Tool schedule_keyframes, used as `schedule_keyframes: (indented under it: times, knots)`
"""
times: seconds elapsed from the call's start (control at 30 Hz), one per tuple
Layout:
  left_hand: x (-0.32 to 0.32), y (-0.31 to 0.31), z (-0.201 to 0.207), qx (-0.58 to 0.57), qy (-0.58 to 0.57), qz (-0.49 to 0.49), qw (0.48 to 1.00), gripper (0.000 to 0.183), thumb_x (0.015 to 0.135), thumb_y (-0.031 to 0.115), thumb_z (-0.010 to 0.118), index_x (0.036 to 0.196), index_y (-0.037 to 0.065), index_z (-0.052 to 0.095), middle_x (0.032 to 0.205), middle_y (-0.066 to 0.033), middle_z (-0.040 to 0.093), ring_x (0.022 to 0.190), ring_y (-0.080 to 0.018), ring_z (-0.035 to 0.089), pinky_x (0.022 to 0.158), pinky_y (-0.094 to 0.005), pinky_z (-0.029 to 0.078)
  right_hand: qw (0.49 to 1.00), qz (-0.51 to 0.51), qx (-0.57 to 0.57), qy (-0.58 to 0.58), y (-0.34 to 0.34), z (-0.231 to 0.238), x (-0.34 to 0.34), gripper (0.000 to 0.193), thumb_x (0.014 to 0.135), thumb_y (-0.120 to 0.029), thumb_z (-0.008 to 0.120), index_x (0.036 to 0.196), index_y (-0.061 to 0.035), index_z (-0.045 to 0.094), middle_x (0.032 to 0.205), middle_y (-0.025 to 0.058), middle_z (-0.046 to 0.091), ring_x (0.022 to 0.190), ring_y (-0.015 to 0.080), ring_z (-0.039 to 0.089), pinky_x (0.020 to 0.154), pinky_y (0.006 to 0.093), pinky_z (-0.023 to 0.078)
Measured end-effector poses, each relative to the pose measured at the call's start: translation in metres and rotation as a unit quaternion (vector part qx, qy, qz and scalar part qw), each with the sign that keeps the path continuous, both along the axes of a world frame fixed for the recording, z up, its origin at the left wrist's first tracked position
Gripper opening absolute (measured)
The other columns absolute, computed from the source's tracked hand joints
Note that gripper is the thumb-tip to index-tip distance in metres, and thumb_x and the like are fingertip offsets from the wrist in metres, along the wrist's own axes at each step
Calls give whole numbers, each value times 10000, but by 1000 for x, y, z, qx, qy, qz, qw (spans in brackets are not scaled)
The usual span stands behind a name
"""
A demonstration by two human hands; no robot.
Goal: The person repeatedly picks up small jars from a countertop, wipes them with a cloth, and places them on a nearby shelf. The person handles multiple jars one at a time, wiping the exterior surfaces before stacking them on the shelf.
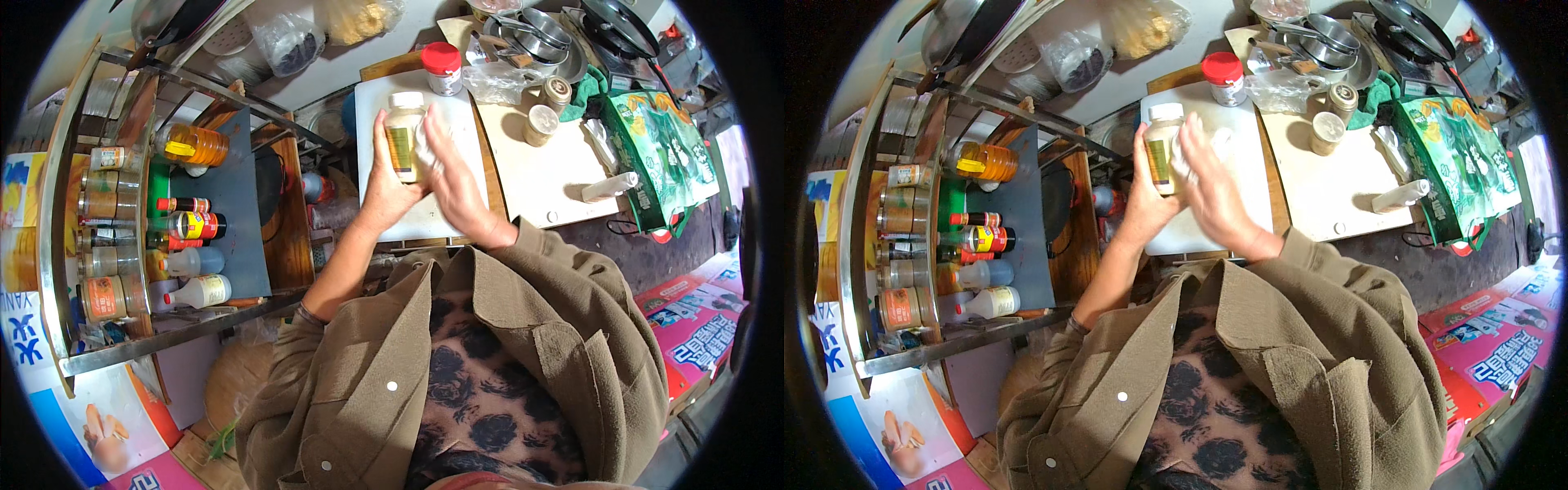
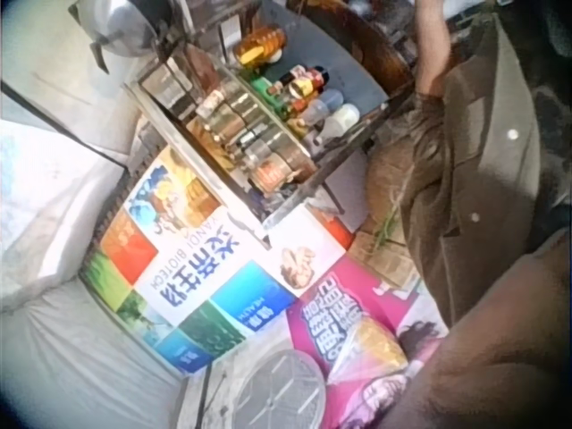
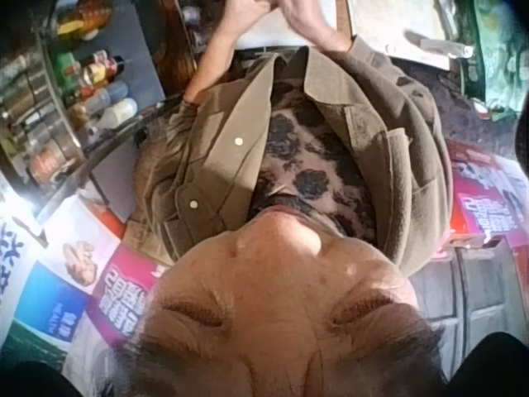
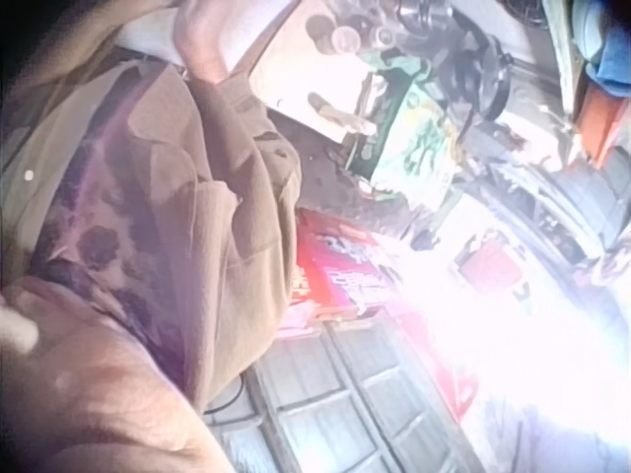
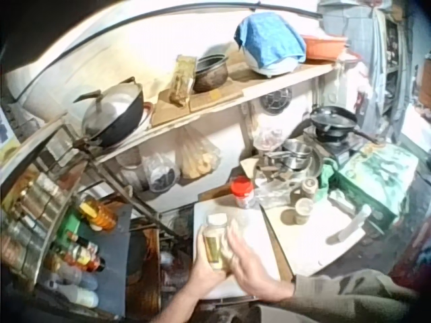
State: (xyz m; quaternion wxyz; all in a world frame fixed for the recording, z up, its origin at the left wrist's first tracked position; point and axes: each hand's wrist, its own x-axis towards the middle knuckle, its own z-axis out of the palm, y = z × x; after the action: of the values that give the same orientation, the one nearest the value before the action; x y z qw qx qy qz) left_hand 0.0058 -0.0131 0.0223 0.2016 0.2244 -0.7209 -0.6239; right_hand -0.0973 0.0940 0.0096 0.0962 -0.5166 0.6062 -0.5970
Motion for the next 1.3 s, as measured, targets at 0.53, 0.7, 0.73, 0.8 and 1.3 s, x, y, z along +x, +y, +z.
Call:
schedule_keyframes:
  times: [0.53,0.7,0.73,0.8,1.3]
  knots:
    - [20,-14,-18,422,150,-128,885,892,868,186,744,1585,116,218,1415,-58,471,1281,-215,492,1078,-440,447,999,28,-37,21,-6,-9,-6,583,1031,-78,469,1581,-39,282,1656,196,210,1539,354,190,1240,429,175]
    - [14,-9,-16,142,67,-17,987,960,767,105,809,1533,53,231,1345,-121,505,1221,-212,547,1029,-369,485,999,-5,-50,19,-34,0,-34,531,1044,-110,491,1551,-50,346,1618,227,285,1524,369,224,1230,428,212]
    - [12,-7,-16,61,54,-7,997,981,760,101,817,1534,50,216,1343,-127,510,1221,-225,551,1028,-374,485,998,-21,-61,-3,-38,2,-35,511,1051,-118,483,1543,-49,361,1604,239,308,1517,368,245,1227,416,223]
    - [9,-6,-15,-97,25,20,995,1024,747,93,833,1537,45,184,1338,-140,520,1220,-251,559,1025,-385,483,997,-31,-76,-5,-40,5,-30,572,998,-19,523,1546,-67,366,1603,243,307,1517,374,246,1231,432,214]
    - [23,-2,-15,169,137,33,976,1028,746,30,793,1563,64,169,1421,-114,437,1283,-228,501,1052,-355,466,963,75,-12,-258,-38,5,-6,680,1095,-400,394,1612,-37,142,1630,151,283,1512,243,237,1226,362,193]
